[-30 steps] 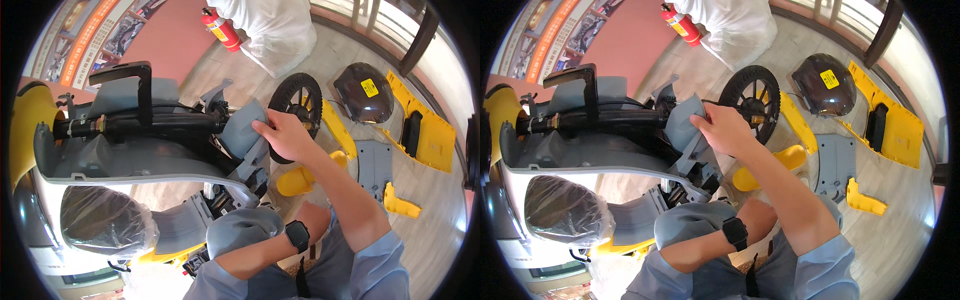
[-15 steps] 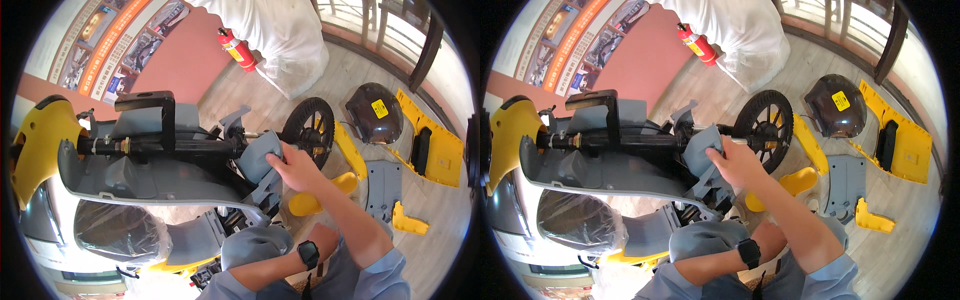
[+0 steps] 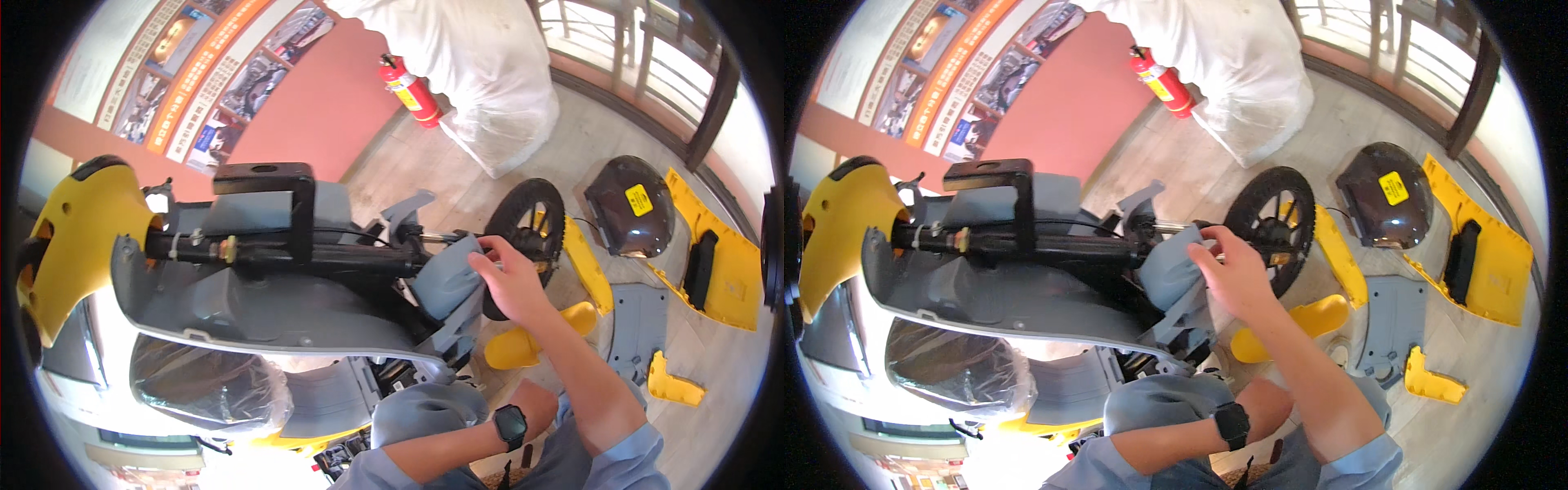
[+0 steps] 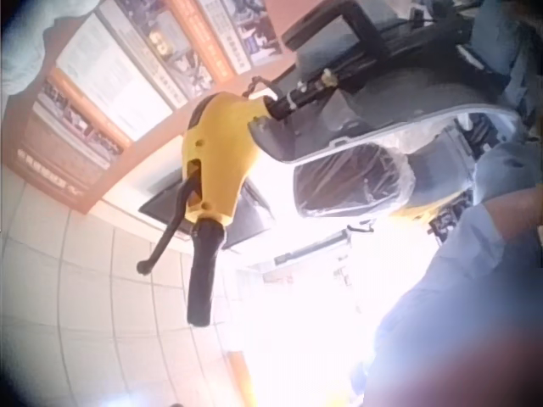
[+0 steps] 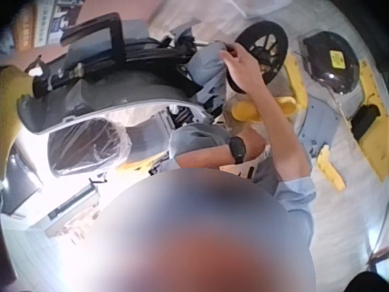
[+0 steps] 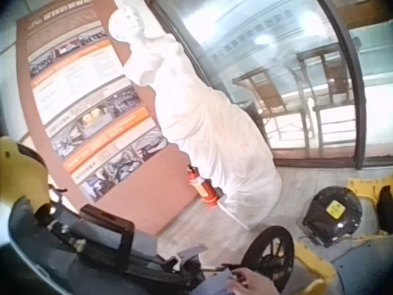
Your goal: Repairing and disassembling plastic panels on an electric scooter.
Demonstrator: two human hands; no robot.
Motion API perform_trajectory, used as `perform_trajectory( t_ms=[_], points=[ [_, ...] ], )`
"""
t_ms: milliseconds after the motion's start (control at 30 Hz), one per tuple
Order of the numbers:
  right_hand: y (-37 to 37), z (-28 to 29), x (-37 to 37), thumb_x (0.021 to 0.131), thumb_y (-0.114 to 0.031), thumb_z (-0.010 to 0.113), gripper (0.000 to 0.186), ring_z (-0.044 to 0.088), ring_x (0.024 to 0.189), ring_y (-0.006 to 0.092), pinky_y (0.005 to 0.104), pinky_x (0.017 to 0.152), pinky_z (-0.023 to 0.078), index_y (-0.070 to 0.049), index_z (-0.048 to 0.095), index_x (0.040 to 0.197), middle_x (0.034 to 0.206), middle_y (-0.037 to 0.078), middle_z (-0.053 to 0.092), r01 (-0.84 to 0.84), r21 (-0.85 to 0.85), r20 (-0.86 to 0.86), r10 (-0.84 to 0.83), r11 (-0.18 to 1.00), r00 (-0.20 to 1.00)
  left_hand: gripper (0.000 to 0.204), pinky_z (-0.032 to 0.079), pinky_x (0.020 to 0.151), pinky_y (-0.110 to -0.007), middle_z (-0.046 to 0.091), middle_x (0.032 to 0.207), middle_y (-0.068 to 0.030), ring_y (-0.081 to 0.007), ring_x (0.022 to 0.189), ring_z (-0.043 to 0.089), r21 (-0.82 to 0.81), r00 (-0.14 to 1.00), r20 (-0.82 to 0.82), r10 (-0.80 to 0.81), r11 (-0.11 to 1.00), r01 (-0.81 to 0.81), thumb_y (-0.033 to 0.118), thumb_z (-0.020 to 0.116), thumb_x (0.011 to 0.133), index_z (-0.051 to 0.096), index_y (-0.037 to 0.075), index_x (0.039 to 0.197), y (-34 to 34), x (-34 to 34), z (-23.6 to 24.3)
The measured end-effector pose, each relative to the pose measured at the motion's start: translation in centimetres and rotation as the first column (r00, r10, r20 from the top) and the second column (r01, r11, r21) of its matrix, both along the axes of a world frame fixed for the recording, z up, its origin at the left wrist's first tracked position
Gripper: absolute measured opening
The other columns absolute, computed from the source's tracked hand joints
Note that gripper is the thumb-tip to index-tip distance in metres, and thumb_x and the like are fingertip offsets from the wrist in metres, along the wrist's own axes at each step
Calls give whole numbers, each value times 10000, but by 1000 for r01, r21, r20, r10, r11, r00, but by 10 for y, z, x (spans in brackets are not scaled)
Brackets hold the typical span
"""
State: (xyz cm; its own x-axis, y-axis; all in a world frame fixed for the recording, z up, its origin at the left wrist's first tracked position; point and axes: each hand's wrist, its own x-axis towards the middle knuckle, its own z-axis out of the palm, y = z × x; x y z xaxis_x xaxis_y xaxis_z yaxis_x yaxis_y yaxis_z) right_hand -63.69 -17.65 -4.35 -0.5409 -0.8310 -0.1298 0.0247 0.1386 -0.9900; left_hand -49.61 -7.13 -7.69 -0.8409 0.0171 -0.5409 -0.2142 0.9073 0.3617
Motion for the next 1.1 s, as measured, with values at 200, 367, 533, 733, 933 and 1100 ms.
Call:
perform_trajectory(
  t_ms=[200,367,533,733,933,1100],
  points=[
    [2,5,9,1005,-381,520,367,601,938,340,417,831,479,-80,672,1150,973,160,583,0,-64,-254,-16,998,967,129,519,706,-445,714,755,-150,-316,736,720,24,999,-44,-10,1000,11,113,605,839,707,67,774,4,2,-5],
    [8,3,1,998,-391,540,353,596,926,340,419,821,476,-84,669,1115,951,153,585,-103,5,-240,101,995,965,150,528,718,-454,720,759,-162,-321,760,726,6,999,26,-37,999,37,114,601,833,721,68,754,7,1,-3],
    [2,-11,9,966,-379,586,374,620,950,321,399,833,486,-54,661,1137,983,158,641,-46,-125,-130,30,991,991,146,553,707,-458,720,755,-169,-338,755,729,3,998,-43,-43,999,43,110,607,817,730,47,771,2,4,0],
    [3,4,10,913,-316,664,332,669,741,227,343,683,516,-18,664,1059,828,113,673,96,-94,-130,-108,991,986,152,568,649,-443,717,762,-187,-349,720,726,21,999,-53,-12,1000,13,100,607,809,730,16,780,-10,13,8],
    [7,0,8,925,-275,648,272,645,763,188,331,727,510,-8,657,979,801,121,671,359,-108,102,-349,927,931,152,553,611,-467,707,738,-179,-352,701,720,-8,991,-115,-68,998,68,111,599,806,725,41,758,-8,12,12],
    [2,17,-2,925,-290,616,199,455,573,86,265,480,347,-97,640,885,739,-19,551,459,-4,537,-386,888,750,199,552,581,-467,690,678,-152,-345,636,699,-61,986,-78,-150,988,145,182,598,826,713,78,702,-24,28,19]
  ],
)
